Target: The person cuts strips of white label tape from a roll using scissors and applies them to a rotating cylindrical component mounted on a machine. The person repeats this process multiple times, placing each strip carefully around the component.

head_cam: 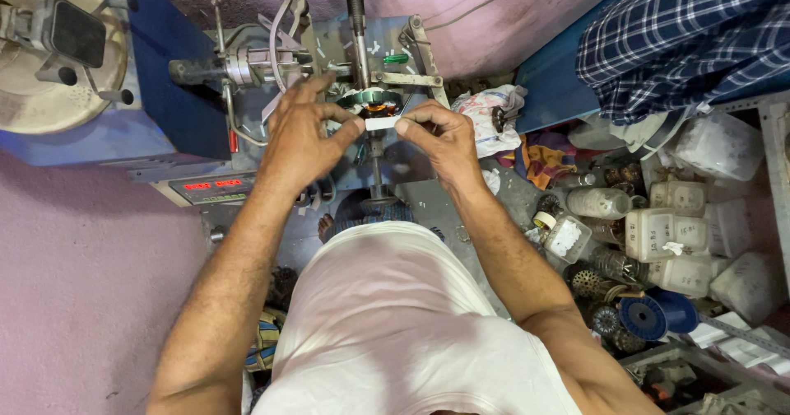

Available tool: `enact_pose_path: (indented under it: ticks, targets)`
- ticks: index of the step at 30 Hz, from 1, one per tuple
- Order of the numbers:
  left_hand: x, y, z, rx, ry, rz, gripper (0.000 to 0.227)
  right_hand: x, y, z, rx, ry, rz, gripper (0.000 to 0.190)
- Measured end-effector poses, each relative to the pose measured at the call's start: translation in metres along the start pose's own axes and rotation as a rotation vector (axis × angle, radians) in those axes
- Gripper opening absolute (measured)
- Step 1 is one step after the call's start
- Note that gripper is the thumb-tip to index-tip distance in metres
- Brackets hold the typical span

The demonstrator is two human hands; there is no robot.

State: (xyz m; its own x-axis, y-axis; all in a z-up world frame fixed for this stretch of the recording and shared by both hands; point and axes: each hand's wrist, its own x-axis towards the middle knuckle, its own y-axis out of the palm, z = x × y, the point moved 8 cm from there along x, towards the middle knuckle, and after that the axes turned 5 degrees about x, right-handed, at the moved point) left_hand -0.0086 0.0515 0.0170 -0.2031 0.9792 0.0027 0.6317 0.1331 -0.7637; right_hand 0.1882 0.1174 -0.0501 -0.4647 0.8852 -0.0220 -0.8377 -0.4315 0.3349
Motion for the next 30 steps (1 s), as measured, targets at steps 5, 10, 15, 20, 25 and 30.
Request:
enact_pose_path:
  ticks: [5, 10, 15, 20, 25, 30]
  targets:
    - [0.008, 0.008, 0.011, 0.081, -0.063, 0.035, 0.025, 0.007, -0.001, -0.007, 0.027, -0.017, 0.005, 0.003]
    - [0.013, 0.007, 0.009, 0.073, -0.065, -0.013, 0.021, 0.011, -0.003, -0.012, -0.029, -0.029, -0.022, 0.003]
    - [0.015, 0.003, 0.004, 0.108, -0.013, -0.079, 0.018, 0.015, -0.004, -0.018, -0.043, -0.015, -0.052, 0.004]
    - [0.017, 0.007, 0.01, 0.092, -0.128, -0.051, 0.017, 0.016, -0.003, -0.02, -0.076, -0.026, -0.051, 0.006]
    - [0.022, 0.01, 0.013, 0.12, -0.098, -0.015, 0.018, 0.019, -0.005, -0.022, -0.119, -0.017, -0.057, 0.005]
    - [0.024, 0.011, 0.016, 0.096, -0.073, -0.015, 0.024, 0.019, -0.003, -0.019, -0.165, -0.035, -0.068, 0.004]
